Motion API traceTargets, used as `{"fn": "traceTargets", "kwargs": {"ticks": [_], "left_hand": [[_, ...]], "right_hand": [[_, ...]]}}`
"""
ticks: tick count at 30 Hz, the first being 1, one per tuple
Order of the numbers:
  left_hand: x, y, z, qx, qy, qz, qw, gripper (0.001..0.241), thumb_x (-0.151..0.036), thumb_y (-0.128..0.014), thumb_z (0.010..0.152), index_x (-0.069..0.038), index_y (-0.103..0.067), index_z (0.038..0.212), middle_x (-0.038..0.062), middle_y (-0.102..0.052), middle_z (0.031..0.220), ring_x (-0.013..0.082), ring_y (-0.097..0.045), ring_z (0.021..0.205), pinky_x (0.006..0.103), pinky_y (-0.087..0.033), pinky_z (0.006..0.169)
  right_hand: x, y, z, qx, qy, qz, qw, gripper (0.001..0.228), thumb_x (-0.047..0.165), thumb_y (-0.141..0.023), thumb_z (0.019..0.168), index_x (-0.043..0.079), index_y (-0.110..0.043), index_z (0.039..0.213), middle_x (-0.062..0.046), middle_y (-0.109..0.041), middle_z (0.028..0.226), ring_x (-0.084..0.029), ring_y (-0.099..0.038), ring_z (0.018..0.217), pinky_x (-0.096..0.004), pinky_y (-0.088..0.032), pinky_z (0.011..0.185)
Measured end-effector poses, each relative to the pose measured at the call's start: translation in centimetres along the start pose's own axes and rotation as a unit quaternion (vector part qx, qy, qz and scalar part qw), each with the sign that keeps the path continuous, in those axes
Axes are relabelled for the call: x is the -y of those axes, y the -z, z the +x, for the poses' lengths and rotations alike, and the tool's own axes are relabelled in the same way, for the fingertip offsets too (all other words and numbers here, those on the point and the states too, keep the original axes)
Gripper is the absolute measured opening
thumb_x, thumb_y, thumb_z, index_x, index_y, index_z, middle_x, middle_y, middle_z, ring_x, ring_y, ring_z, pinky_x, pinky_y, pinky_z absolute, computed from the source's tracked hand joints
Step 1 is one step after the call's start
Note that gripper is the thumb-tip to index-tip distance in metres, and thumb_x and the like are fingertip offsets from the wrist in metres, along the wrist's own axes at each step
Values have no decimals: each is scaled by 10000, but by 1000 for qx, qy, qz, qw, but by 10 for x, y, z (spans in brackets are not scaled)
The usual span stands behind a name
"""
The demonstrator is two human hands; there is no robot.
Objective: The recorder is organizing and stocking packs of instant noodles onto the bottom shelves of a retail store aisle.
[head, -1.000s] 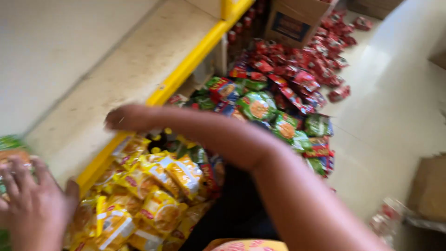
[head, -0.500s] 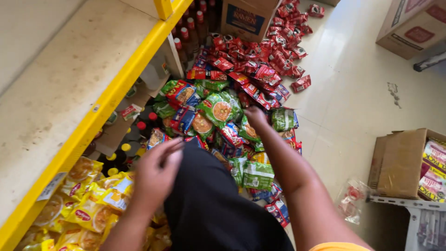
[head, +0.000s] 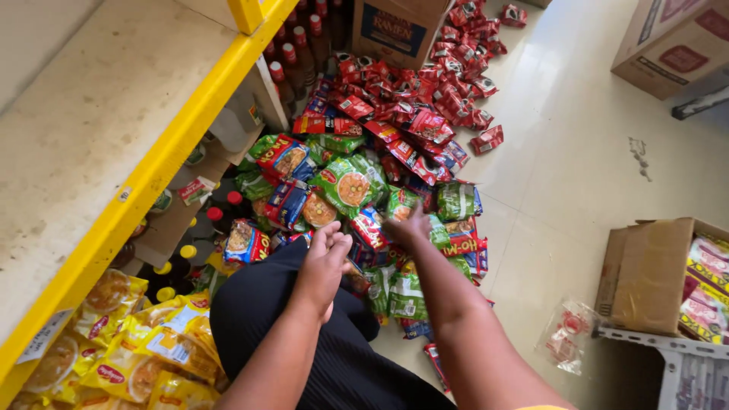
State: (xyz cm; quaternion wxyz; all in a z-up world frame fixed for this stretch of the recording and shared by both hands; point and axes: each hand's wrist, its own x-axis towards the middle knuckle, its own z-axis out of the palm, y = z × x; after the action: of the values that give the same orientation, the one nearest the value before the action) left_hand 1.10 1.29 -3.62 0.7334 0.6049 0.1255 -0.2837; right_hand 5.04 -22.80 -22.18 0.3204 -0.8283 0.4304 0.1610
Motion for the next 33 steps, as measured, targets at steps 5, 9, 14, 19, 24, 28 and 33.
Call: {"fn": "traceTargets", "kwargs": {"ticks": [5, 9, 14, 19, 24, 28, 33], "left_hand": [[-5, 0, -1, -84, -4, 0, 996, 698, -317, -667, 909, -102, -393, 1513, 124, -507, 1476, 222, -522, 1308, 376, -422, 1045], [-26, -14, -9, -107, -15, -33, 994, 785, -286, -732, 905, -101, -292, 1528, 129, -482, 1473, 223, -500, 1344, 376, -392, 1105], [-31, -16, -10, -153, -121, -93, 976, 568, -138, -751, 850, -27, -505, 1350, 113, -672, 1246, 230, -659, 1104, 364, -523, 960], [-31, -11, -14, -165, -139, -64, 974, 463, -132, -717, 885, -31, -566, 1311, 99, -692, 1213, 206, -662, 1068, 340, -521, 946], [-30, -18, -15, -184, -167, -55, 967, 485, -155, -717, 885, -42, -549, 1325, 91, -684, 1235, 210, -655, 1093, 352, -516, 962], [-9, -28, -4, -231, -242, -1, 942, 609, -154, -763, 816, -57, -524, 1368, 131, -653, 1286, 259, -632, 1168, 391, -485, 1048], [-35, -9, -11, -297, -318, 4, 901, 476, -159, -801, 823, -39, -667, 1264, 164, -664, 1281, 291, -632, 1175, 421, -497, 1063]], "right_hand": [[-6, 16, -11, 148, 35, 474, 867, 1170, 420, -829, 602, 177, -218, 1570, -247, -501, 1433, -432, -577, 1258, -571, -511, 987], [24, 63, -122, 180, 168, 457, 855, 1094, 471, -819, 695, 174, -256, 1585, -220, -441, 1467, -381, -513, 1315, -530, -489, 1031], [46, 48, -99, 216, 300, 417, 830, 660, 451, -581, 1036, 71, -443, 1558, -159, -624, 1432, -279, -561, 1359, -451, -456, 1107], [32, -77, 102, 38, 372, 249, 894, 690, 358, -788, 885, 37, -475, 1410, -177, -640, 1263, -327, -642, 1141, -460, -529, 964], [106, -41, 25, 37, 392, 250, 884, 664, 381, -773, 896, 15, -491, 1373, -205, -645, 1269, -361, -647, 1112, -489, -528, 937], [133, -42, -20, 260, 372, 407, 792, 549, 369, -674, 1003, -8, -504, 1365, -222, -643, 1290, -383, -648, 1103, -516, -534, 924], [141, -55, 60, 564, 279, 498, 596, 442, 348, -550, 1136, -35, -522, 1355, -243, -643, 1317, -411, -650, 1091, -549, -544, 908]]}}
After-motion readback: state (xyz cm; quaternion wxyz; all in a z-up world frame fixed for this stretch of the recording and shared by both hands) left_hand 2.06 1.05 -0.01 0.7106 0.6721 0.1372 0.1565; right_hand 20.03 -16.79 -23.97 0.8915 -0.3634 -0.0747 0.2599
